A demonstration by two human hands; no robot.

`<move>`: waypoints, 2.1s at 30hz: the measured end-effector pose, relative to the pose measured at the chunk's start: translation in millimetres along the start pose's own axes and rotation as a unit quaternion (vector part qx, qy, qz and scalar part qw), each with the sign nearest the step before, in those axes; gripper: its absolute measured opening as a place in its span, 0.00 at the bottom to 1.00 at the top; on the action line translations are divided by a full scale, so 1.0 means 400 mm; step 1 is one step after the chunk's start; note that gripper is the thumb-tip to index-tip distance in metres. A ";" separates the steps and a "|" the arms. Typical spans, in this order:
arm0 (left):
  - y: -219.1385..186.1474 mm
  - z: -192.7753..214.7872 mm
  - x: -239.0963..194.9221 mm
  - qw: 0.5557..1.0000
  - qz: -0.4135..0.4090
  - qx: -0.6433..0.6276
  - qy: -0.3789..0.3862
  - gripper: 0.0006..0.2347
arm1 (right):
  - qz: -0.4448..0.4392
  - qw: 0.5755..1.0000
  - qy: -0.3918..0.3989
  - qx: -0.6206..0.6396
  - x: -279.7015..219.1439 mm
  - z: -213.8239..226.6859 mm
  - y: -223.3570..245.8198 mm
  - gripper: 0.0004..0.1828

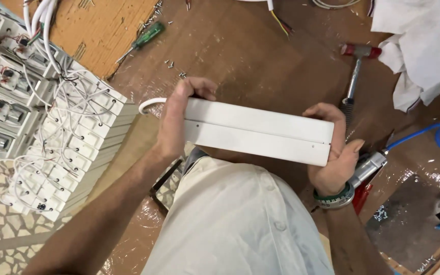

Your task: The person aligns the two halves of a white plastic enclosure with a cable through it, hammers pins into the joint, drives screws with a pneumatic screwdriver, and uses pliers on the edge. They then fit a black socket module into the housing, set the finished unit aside, and pick up a small white cover piece.

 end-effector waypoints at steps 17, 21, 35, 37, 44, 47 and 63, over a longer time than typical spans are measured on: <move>-0.060 -0.019 0.008 0.983 0.019 0.182 0.010 0.19 | 0.042 0.995 -0.093 -0.008 -0.025 -0.014 -0.003 0.48; -0.112 -0.007 -0.006 0.968 0.064 0.241 0.033 0.19 | 0.066 0.991 -0.118 0.003 -0.028 -0.010 -0.018 0.46; -0.098 -0.196 -0.014 0.665 -0.343 0.648 0.146 0.45 | 0.017 0.989 -0.133 0.060 -0.005 -0.024 0.010 0.44; -0.116 -0.214 -0.015 0.668 -0.401 0.621 0.089 0.40 | 0.027 0.990 -0.135 0.020 0.000 -0.028 0.022 0.45; -0.108 -0.214 -0.015 0.705 -0.353 0.603 0.122 0.40 | 0.082 0.991 -0.099 -0.044 -0.038 -0.037 0.036 0.40; -0.101 -0.213 -0.021 0.700 -0.342 0.613 0.132 0.41 | 0.130 0.980 -0.081 -0.125 -0.054 -0.043 0.034 0.43; -0.102 -0.218 -0.004 0.717 -0.331 0.598 0.139 0.40 | 0.104 0.974 -0.153 -0.131 -0.014 -0.041 0.058 0.40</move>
Point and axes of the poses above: each hand's wrist, its own x-axis towards the middle knuckle, its own z-axis out of the back of the hand, y = z × x, the point moved 3 cm from there along x, towards the middle knuckle, and after that the axes turned 8 degrees about x, right-handed, at the moved point
